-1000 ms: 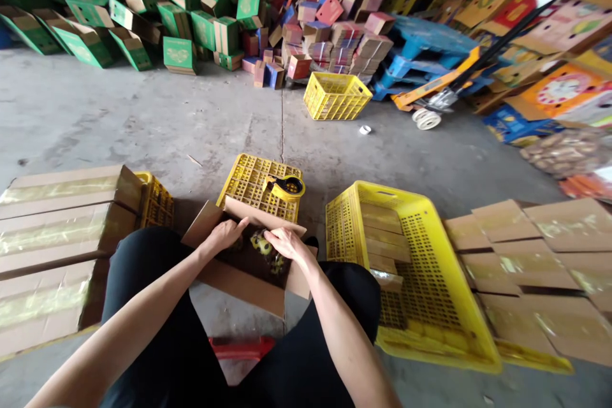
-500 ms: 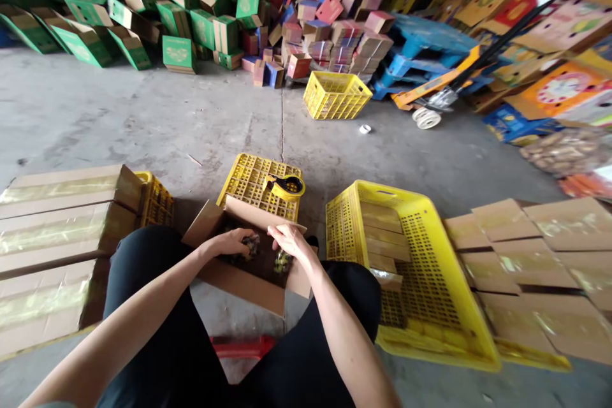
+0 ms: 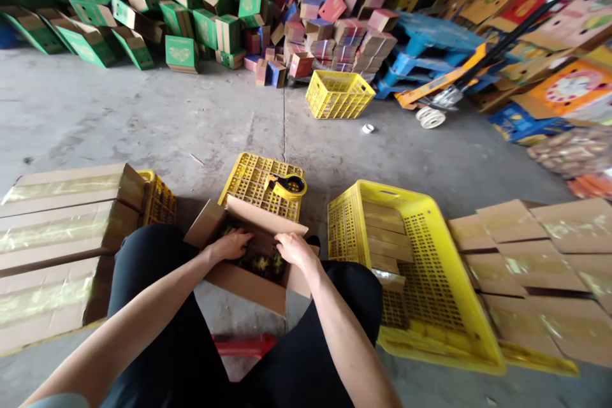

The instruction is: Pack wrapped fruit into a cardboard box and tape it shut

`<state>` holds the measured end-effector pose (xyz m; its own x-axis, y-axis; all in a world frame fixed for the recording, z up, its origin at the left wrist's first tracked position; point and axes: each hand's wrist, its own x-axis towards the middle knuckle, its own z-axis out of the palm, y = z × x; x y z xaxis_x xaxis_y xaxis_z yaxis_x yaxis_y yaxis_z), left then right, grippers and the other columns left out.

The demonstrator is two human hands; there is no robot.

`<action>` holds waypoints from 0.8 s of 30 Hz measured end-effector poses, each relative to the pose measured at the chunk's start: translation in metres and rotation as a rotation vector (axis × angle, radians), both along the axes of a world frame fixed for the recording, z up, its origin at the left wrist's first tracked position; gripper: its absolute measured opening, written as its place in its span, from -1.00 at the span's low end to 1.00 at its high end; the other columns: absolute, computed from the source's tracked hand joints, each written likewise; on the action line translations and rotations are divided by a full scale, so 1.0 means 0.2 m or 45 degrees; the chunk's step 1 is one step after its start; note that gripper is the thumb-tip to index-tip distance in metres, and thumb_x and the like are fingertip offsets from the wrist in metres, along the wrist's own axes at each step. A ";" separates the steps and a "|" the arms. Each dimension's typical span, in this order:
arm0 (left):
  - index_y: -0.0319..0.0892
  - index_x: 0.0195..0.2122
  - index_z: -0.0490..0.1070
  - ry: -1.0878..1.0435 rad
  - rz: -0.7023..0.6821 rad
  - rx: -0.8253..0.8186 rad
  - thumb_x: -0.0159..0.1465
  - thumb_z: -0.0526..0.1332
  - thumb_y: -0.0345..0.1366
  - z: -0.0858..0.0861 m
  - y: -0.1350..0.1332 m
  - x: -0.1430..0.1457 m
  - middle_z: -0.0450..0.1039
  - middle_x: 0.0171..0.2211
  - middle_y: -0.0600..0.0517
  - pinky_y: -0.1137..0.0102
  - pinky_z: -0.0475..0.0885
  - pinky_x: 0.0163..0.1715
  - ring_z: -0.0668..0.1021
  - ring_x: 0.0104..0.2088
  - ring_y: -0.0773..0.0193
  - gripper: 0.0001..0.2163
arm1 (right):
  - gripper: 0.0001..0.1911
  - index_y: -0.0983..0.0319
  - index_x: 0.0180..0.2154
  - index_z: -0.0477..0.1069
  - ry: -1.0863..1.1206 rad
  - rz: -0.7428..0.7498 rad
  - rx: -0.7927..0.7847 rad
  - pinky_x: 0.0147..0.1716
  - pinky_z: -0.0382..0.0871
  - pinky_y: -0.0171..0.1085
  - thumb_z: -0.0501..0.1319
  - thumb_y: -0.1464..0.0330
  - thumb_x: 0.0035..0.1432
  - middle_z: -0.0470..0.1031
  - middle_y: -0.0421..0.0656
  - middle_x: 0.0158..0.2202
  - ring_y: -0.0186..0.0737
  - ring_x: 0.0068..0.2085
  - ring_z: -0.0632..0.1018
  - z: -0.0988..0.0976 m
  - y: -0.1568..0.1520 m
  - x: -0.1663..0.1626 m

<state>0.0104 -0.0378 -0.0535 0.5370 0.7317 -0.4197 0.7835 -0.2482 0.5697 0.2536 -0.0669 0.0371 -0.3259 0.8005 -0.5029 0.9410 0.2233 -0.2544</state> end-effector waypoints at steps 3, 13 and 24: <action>-0.11 0.21 0.53 0.089 -0.026 0.011 0.06 0.46 -0.38 -0.02 -0.02 0.01 0.48 0.25 -0.22 0.09 0.41 0.27 0.57 0.19 -0.21 -0.38 | -0.55 0.22 0.14 0.59 -0.069 0.089 -0.060 0.10 0.53 -0.21 0.24 0.60 0.27 0.67 0.06 0.11 -0.03 0.11 0.69 -0.04 -0.03 -0.03; -0.14 -0.21 0.63 -0.011 -0.034 -0.003 0.24 0.38 -0.20 0.08 0.04 0.06 0.66 -0.19 -0.06 0.30 0.51 -0.02 0.68 -0.09 0.00 -0.84 | -0.69 0.40 0.03 0.61 -0.203 0.038 0.051 0.03 0.56 -0.13 0.14 0.58 0.39 0.66 0.26 -0.01 0.12 0.08 0.69 -0.04 -0.07 -0.11; -0.13 -0.16 0.63 -0.047 0.007 0.007 0.23 0.31 -0.39 0.08 0.04 -0.03 0.69 -0.13 -0.07 0.32 0.45 0.05 0.66 -0.01 -0.03 -0.82 | -0.53 0.22 0.15 0.57 -0.045 0.183 -0.033 0.05 0.54 -0.20 0.42 0.17 0.29 0.69 0.06 0.05 0.10 0.12 0.67 -0.07 -0.13 -0.18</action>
